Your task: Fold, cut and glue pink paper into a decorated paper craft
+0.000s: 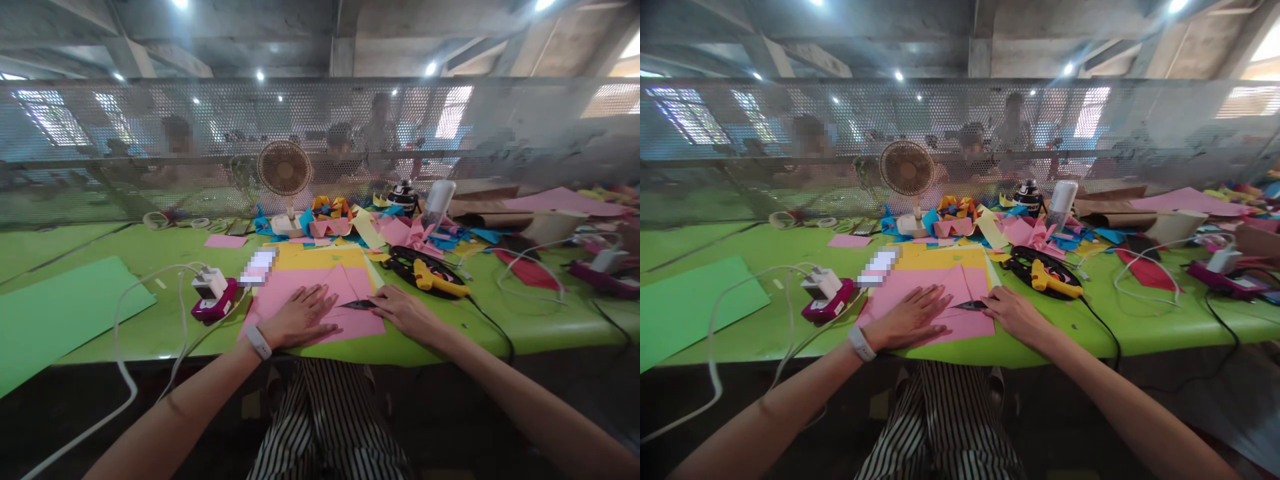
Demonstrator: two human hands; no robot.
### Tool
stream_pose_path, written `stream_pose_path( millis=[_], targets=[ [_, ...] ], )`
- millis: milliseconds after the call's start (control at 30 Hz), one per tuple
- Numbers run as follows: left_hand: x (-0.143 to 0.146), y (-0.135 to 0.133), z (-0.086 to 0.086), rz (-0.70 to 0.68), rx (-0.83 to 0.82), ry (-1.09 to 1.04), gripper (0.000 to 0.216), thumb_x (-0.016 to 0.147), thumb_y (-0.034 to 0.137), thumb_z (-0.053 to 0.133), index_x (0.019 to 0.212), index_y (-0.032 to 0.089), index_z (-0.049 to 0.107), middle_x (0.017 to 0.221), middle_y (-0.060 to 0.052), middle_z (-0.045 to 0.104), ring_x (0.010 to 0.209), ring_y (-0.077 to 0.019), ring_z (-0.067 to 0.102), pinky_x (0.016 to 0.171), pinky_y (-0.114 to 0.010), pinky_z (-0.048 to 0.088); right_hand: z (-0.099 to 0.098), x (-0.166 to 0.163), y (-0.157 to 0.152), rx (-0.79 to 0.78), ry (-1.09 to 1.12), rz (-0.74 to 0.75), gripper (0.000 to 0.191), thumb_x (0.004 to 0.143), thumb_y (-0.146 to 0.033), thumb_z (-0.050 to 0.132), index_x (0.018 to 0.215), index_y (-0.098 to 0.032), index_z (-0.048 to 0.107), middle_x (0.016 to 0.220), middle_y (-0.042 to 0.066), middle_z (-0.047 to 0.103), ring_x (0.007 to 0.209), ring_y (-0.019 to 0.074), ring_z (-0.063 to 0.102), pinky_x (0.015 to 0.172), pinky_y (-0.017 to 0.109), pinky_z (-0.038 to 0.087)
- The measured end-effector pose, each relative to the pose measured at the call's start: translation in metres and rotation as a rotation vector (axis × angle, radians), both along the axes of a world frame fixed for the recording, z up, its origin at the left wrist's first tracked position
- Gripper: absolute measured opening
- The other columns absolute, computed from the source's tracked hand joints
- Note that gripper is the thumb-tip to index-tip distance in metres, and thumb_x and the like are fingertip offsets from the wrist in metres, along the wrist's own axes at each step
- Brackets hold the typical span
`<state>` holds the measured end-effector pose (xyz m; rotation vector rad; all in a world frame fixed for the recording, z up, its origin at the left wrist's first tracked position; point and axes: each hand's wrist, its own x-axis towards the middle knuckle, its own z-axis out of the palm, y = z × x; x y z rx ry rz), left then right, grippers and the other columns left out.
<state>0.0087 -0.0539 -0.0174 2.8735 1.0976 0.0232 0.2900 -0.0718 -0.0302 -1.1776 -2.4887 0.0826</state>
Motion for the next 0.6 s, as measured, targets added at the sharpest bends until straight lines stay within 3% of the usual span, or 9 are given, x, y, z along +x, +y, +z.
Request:
stream_pose_path(
  millis=[167,300,600],
  targets=[
    [0.0,0.0,-0.001,-0.001,0.006,-0.007,0.067,0.086,0.065,0.02,0.142,0.028,0.018,0.15,-0.004,0.016,0.137,-0.024,0.01,0.109,-0.043,0.008,0.003,0.004,-0.006,-0.028,0.017,-0.008,0.03,0.091,-0.03,0.043,0.117,-0.023,0.057,0.099,0.007,0.055,0.092,0.0187,0.055,0.083,0.032,0.045],
    [-0.001,0.001,-0.003,0.004,0.002,-0.022,0.069,0.086,0.065,0.021,0.143,0.028,0.011,0.15,-0.003,0.015,0.137,-0.0227,0.01,0.109,-0.041,0.008,-0.001,-0.003,-0.002,0.029,0.017,-0.017,0.031,0.09,-0.029,0.046,0.119,-0.022,0.056,0.098,0.008,0.057,0.095,0.0205,0.054,0.086,0.034,0.045],
    [-0.002,0.002,-0.008,0.013,-0.009,0.005,0.076,0.085,0.067,0.018,0.144,0.019,0.01,0.15,-0.008,0.013,0.137,-0.0221,0.009,0.109,-0.039,0.004,0.0,-0.01,-0.005,0.03,0.023,0.046,0.029,0.09,-0.027,0.047,0.117,-0.023,0.058,0.092,0.006,0.057,0.089,0.0183,0.054,0.081,0.031,0.045]
  ],
)
